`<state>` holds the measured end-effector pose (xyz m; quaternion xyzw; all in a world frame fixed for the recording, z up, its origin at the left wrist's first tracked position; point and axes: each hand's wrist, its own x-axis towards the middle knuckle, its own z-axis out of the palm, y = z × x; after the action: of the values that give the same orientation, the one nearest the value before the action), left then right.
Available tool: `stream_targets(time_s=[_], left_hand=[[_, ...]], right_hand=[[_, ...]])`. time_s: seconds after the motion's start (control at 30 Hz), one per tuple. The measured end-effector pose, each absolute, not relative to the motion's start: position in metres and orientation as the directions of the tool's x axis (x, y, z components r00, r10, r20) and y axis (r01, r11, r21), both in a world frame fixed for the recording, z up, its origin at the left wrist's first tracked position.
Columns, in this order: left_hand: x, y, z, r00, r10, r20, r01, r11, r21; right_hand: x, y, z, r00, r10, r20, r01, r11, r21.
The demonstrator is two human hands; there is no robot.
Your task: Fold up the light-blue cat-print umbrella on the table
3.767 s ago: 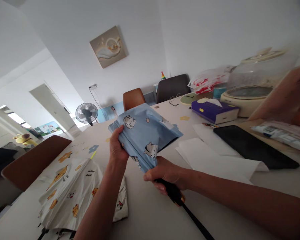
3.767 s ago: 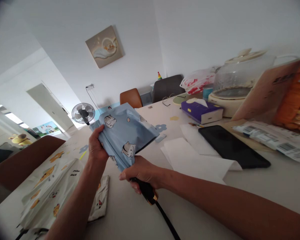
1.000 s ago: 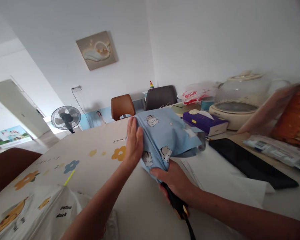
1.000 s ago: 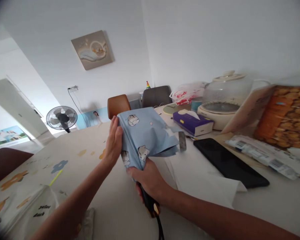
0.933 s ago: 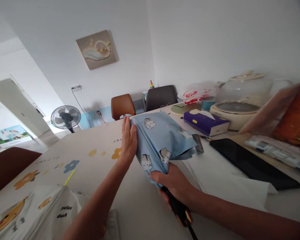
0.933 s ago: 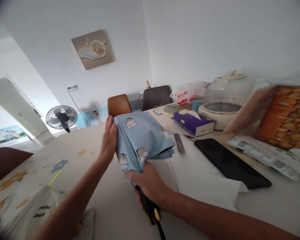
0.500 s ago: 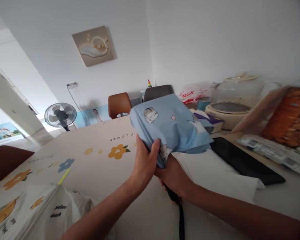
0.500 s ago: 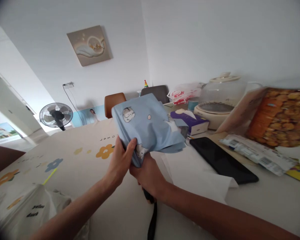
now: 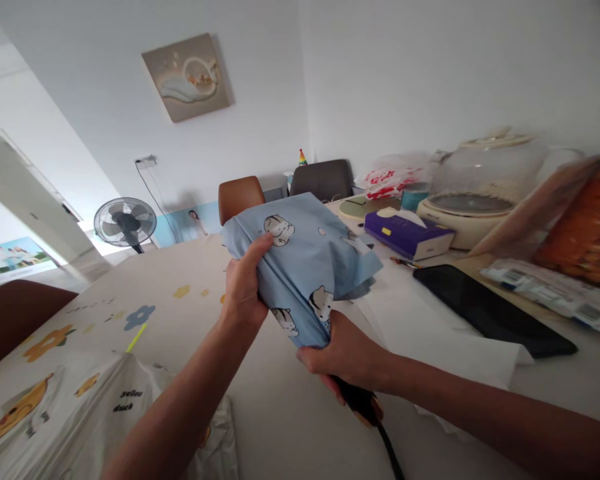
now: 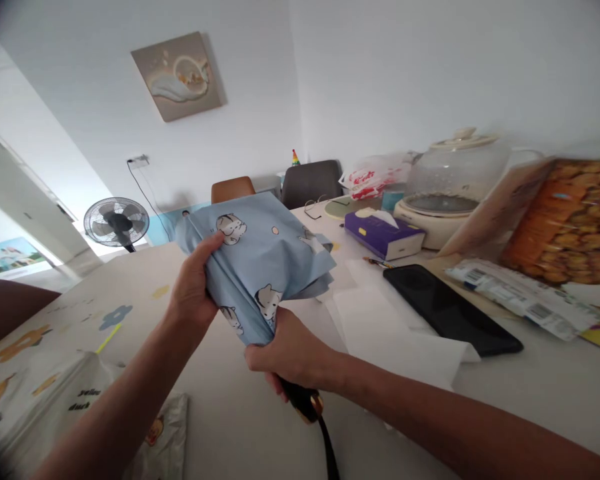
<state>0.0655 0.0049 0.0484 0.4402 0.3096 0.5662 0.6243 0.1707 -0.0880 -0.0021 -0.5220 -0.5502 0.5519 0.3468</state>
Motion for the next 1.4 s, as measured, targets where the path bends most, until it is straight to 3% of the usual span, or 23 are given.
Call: stream_targets(time_s=[0.23,0.37,0.5,0.67,0.83,1.07,1.2,1.3,1.4], left_hand=[[0.051,0.011,0.063,0.155,0.966,0.206,-0.460,-0.114,0.880],[0.049,0.015,0.061,0.133,0.980,0.149,-0.471,-0.069,0.879],[0.051,0.017,0.056,0.125,0.987,0.103,-0.457,-0.035,0.889],[0.052,0.019,0.052,0.118,0.985,0.123,-0.462,-0.056,0.885],[0.052,0.019,0.050,0.134,0.980,0.146,-0.429,-0.075,0.900],[0.050,0.028,0.052,0.132,0.983,0.129,-0.472,-0.052,0.880],[0.022,0.057,0.061,0.033,0.988,0.152,-0.515,-0.113,0.850],[0.003,0.071,0.064,-0.043,0.987,0.153,-0.544,-0.152,0.825],[0.002,0.066,0.066,0.004,0.983,0.184,-0.534,-0.154,0.831]], right_hand=[[0.174,-0.093,-0.005,-0.547,0.815,-0.193,-0.080,-0.281,-0.956],[0.176,-0.092,-0.010,-0.627,0.756,-0.188,-0.245,-0.420,-0.874],[0.175,-0.090,-0.014,-0.670,0.726,-0.155,-0.359,-0.500,-0.788],[0.170,-0.094,-0.015,-0.573,0.819,-0.027,-0.518,-0.388,-0.763],[0.172,-0.096,-0.010,-0.652,0.755,-0.076,-0.442,-0.460,-0.770],[0.178,-0.092,-0.012,-0.626,0.756,-0.193,-0.389,-0.517,-0.762],[0.180,-0.091,-0.019,-0.695,0.688,-0.208,-0.339,-0.569,-0.749],[0.182,-0.089,-0.021,-0.716,0.669,-0.200,-0.346,-0.589,-0.731],[0.185,-0.085,-0.020,-0.681,0.709,-0.181,-0.410,-0.574,-0.709]])
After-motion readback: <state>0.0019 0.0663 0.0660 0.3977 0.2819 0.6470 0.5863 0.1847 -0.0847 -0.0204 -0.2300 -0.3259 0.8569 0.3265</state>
